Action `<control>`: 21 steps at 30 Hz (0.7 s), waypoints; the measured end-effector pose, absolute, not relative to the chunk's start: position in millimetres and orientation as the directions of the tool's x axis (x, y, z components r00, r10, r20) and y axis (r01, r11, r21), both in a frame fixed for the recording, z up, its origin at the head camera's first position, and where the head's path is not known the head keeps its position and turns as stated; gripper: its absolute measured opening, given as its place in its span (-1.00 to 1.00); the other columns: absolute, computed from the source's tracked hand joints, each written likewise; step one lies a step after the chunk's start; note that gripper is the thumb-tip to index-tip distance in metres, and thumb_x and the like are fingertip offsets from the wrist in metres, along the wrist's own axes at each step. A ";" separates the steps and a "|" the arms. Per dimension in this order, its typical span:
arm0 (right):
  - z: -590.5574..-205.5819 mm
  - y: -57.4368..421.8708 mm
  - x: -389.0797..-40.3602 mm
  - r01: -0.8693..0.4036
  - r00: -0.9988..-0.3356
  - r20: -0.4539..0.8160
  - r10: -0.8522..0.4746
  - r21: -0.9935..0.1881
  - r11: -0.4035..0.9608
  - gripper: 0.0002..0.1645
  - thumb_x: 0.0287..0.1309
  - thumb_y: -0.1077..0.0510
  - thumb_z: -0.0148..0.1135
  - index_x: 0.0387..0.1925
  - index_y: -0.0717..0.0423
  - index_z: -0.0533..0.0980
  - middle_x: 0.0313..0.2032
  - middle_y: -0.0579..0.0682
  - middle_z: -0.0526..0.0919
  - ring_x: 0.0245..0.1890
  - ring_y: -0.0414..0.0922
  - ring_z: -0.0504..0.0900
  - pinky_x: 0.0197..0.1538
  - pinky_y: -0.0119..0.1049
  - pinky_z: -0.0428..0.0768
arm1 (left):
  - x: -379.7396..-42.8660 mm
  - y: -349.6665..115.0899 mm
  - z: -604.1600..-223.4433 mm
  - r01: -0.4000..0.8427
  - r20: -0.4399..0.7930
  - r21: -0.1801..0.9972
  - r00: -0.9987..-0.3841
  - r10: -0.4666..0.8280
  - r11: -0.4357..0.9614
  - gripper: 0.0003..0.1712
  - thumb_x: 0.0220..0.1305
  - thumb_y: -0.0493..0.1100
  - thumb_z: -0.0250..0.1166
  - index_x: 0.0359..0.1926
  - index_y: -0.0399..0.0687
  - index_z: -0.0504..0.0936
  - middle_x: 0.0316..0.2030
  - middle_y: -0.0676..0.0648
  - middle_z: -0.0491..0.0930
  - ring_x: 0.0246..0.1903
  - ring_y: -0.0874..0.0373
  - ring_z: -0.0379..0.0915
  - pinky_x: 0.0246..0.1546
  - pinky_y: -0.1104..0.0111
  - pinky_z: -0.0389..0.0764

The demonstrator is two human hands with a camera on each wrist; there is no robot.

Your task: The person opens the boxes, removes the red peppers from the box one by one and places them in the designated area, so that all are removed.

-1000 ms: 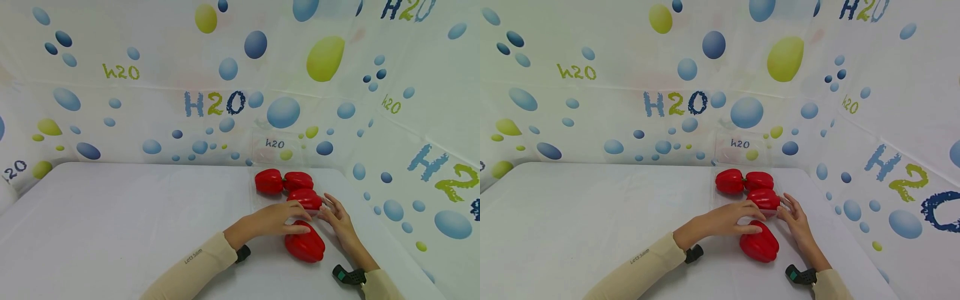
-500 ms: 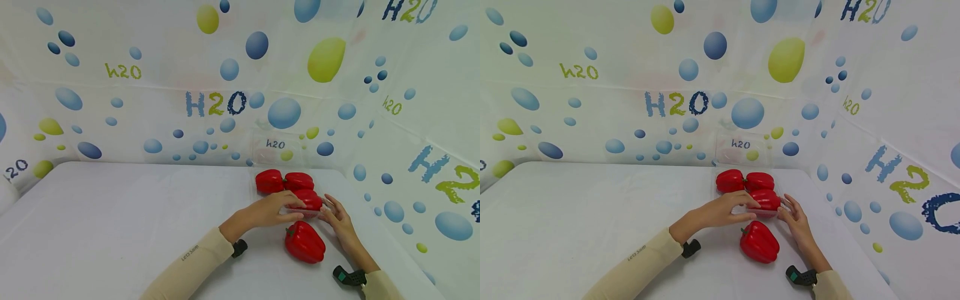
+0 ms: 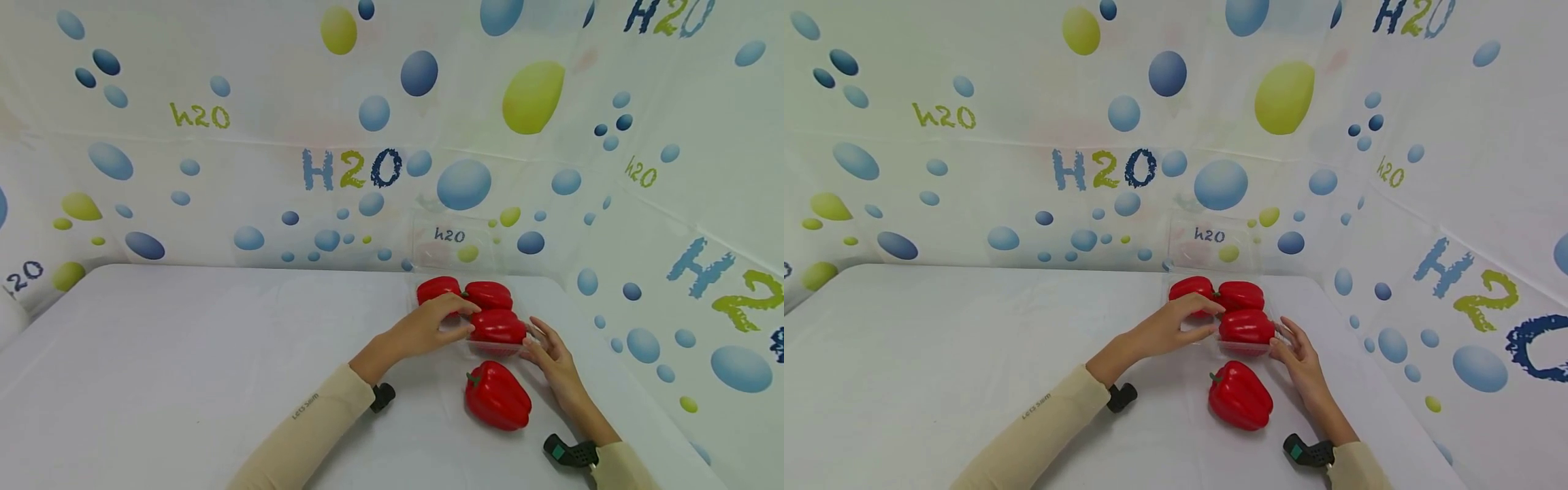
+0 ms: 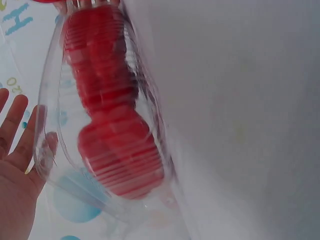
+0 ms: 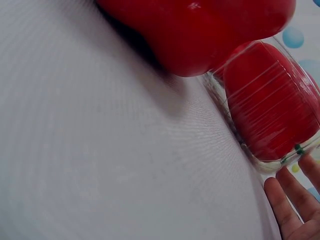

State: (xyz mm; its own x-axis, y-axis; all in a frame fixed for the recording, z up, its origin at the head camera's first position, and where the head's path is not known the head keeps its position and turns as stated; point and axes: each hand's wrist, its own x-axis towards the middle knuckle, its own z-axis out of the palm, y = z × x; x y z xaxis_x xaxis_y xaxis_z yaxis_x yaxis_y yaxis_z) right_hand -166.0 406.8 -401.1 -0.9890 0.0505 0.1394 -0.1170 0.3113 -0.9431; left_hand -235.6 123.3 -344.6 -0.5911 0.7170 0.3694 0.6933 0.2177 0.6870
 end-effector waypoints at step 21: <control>-402.6 408.9 -168.1 -0.114 -0.988 0.141 0.064 -0.943 0.313 -0.19 0.43 0.03 0.05 0.50 0.18 -0.07 0.45 0.29 0.10 0.00 -0.55 0.53 0.00 -0.51 0.56 | -273.9 120.6 -348.8 0.661 0.365 0.660 -0.697 0.616 0.357 -0.42 0.29 -0.15 0.32 0.31 0.05 0.40 0.23 -0.08 0.34 0.24 0.04 0.26 0.07 0.19 0.58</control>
State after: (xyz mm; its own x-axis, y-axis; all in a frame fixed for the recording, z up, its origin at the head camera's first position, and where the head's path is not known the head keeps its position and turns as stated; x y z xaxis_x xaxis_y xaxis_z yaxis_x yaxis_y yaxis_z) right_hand -168.1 408.9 -402.6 -0.9879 0.0642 0.1412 -0.1144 0.3128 -0.9429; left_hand -273.9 120.6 -348.8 -0.6974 0.6164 0.3655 0.6613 0.3571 0.6597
